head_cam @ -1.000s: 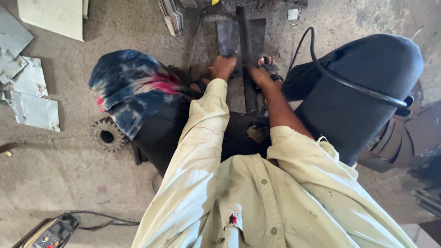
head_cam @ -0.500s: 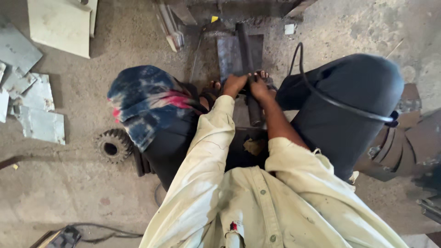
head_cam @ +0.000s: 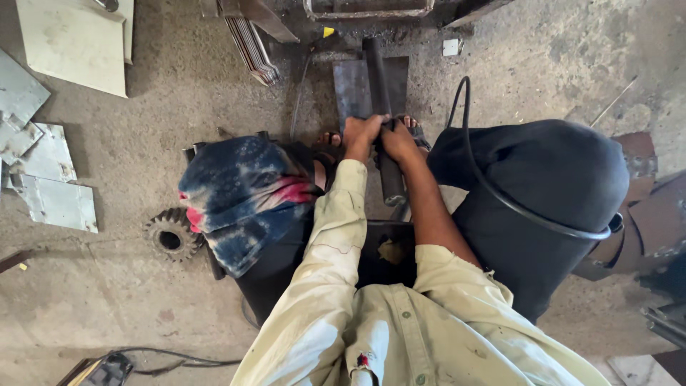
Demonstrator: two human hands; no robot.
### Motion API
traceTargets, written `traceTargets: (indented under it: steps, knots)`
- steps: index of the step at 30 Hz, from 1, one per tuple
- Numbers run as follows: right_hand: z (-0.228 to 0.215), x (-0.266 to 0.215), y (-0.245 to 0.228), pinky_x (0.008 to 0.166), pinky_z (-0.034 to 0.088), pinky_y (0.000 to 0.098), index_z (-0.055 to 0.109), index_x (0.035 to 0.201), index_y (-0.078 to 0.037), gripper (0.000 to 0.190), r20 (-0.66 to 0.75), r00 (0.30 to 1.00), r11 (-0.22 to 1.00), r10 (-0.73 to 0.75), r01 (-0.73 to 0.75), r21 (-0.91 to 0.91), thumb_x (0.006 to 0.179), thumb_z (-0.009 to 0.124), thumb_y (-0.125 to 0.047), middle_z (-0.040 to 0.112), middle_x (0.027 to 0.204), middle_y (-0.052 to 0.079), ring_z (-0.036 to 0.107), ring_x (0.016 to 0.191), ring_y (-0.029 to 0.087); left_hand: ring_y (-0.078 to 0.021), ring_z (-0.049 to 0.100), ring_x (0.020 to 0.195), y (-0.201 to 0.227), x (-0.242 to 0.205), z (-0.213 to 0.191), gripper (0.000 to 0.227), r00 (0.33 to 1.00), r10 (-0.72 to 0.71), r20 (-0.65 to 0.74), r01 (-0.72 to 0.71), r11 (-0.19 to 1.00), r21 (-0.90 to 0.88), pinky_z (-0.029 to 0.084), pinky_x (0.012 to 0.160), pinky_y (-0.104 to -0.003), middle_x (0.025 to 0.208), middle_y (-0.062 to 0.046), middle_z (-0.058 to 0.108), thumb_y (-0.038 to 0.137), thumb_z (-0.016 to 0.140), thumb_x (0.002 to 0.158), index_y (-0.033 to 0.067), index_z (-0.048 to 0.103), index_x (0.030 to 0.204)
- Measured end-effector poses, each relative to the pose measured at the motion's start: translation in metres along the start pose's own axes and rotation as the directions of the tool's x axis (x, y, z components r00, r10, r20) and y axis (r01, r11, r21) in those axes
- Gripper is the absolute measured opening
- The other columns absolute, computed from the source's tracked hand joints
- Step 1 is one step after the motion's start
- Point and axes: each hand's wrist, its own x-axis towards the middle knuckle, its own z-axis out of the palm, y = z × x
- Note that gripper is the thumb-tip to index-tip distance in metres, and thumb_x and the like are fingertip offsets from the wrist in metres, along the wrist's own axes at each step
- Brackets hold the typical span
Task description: The person welds a circular metal plate onto the end of a cylindrical metal pipe using a handheld welding tool. They repeatedly position the pipe, apply the weld, and inspect the joint, occasionally using a hammer to tap the assembly.
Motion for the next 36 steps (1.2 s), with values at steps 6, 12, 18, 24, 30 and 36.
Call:
traceTargets:
  steps: [6, 12, 18, 24, 30, 36]
  knots:
    - [0.002, 0.0, -0.03, 0.046, 0.057, 0.0453, 0.059, 0.118, 0.007, 0.041, -0.006, 0.999, 0.998, 0.036, -0.036, -0.048, 0.098, 0.057, -0.028, 0.068, 0.081, 0.019, 0.066, 0.055, 0.03, -0.0353, 0.077, 0.104, 0.004, 0.018, 0.001, 0.081, 0.993, 0.111, 0.025, -0.11, 0.993, -0.047, 0.059, 0.09, -0.041, 0.107, -0.027, 0.077, 0.058, 0.084, 0.06, -0.0083, 0.074, 0.104]
    - [0.005, 0.011, 0.012, 0.047, 0.058, 0.0472, 0.052, 0.122, 0.007, 0.041, 0.009, 1.0, 0.999, 0.02, -0.02, -0.043, 0.099, 0.053, -0.028, 0.067, 0.081, 0.022, 0.067, 0.054, 0.034, -0.0352, 0.075, 0.099, -0.016, 0.021, 0.01, 0.081, 0.992, 0.127, 0.014, -0.127, 0.99, -0.054, 0.058, 0.086, -0.042, 0.105, -0.028, 0.075, 0.055, 0.091, 0.059, -0.0106, 0.073, 0.104]
    - [0.011, -0.005, 0.023, 0.052, 0.061, 0.0465, 0.047, 0.13, 0.001, 0.043, 0.078, 0.997, 0.996, 0.023, -0.029, 0.08, 0.099, 0.053, -0.029, 0.068, 0.095, 0.02, 0.069, 0.066, 0.032, -0.0354, 0.078, 0.081, -0.028, 0.017, 0.001, 0.07, 0.967, 0.159, 0.2, -0.11, 0.966, -0.235, 0.06, 0.064, -0.048, 0.094, -0.024, 0.078, 0.046, 0.086, 0.062, -0.0109, 0.071, 0.1]
    - [0.006, 0.008, 0.036, 0.054, 0.061, 0.0433, 0.052, 0.135, 0.001, 0.045, 0.119, 0.988, 0.995, -0.096, 0.09, 0.053, 0.104, 0.05, -0.031, 0.07, 0.102, 0.021, 0.07, 0.069, 0.03, -0.0331, 0.076, 0.089, -0.032, 0.025, 0.007, 0.084, 0.943, 0.311, 0.119, -0.313, 0.95, -0.006, 0.059, 0.074, -0.042, 0.098, -0.029, 0.074, 0.057, 0.089, 0.07, -0.0141, 0.067, 0.107]
    - [0.001, 0.002, 0.036, 0.05, 0.059, 0.0446, 0.045, 0.13, -0.002, 0.042, 0.063, 0.998, 0.999, -0.011, 0.007, 0.051, 0.099, 0.057, -0.027, 0.069, 0.095, 0.02, 0.069, 0.062, 0.031, -0.0319, 0.079, 0.089, -0.022, -0.004, 0.0, 0.083, 0.968, 0.215, 0.132, -0.204, 0.975, -0.091, 0.062, 0.076, -0.04, 0.105, -0.028, 0.077, 0.052, 0.087, 0.064, -0.0122, 0.067, 0.112]
    - [-0.002, 0.007, 0.04, 0.047, 0.058, 0.0449, 0.054, 0.123, 0.005, 0.041, 0.07, 0.997, 0.995, -0.024, 0.018, 0.095, 0.099, 0.058, -0.027, 0.068, 0.089, 0.018, 0.067, 0.057, 0.03, -0.0334, 0.077, 0.101, -0.011, -0.024, -0.013, 0.086, 0.983, 0.14, 0.116, -0.138, 0.99, -0.025, 0.061, 0.085, -0.042, 0.114, -0.025, 0.074, 0.054, 0.086, 0.063, -0.0062, 0.065, 0.121]
